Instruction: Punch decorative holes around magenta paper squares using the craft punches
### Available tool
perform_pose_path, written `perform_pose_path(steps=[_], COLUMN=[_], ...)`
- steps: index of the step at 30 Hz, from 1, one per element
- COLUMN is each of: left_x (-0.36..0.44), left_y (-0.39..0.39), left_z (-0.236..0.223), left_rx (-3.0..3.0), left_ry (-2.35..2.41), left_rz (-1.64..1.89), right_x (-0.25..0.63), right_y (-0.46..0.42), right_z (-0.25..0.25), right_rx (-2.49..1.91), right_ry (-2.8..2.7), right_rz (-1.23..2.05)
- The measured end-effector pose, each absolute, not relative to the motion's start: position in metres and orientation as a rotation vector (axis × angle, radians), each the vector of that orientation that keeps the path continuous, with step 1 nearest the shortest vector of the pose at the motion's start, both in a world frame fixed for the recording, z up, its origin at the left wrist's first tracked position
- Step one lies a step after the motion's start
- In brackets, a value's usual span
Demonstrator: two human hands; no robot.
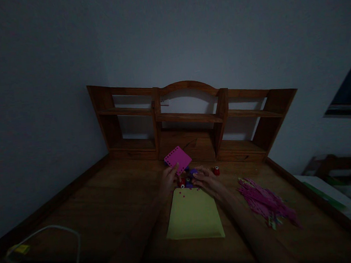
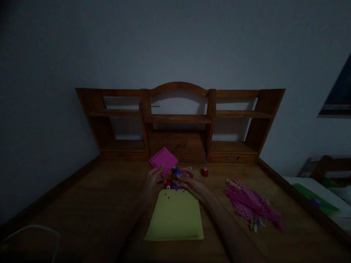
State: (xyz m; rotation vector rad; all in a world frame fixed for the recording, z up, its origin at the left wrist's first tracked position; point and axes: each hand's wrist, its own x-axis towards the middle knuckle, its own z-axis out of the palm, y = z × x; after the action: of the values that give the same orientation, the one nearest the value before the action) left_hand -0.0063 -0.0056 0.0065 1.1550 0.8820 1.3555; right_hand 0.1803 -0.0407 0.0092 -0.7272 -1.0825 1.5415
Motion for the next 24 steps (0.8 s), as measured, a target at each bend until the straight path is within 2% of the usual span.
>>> perform_pose_path(steps=[16, 24], left_x=[-0.005, -0.004], left_y=[-0.008, -0.013], left_z=[0.006, 0.010], left_rx=[1.390, 1.377], left_ry=[0.979, 1.023], left_rz=[1.464, 1.408], right_x=[0.178, 0.179], right_y=[-0.031, -0.029], right_z=[-0.002, -0.004], right_rx=[-0.751, -0.764], right_ry=[-1.110, -1.128], right_rz=[1.448, 1.431])
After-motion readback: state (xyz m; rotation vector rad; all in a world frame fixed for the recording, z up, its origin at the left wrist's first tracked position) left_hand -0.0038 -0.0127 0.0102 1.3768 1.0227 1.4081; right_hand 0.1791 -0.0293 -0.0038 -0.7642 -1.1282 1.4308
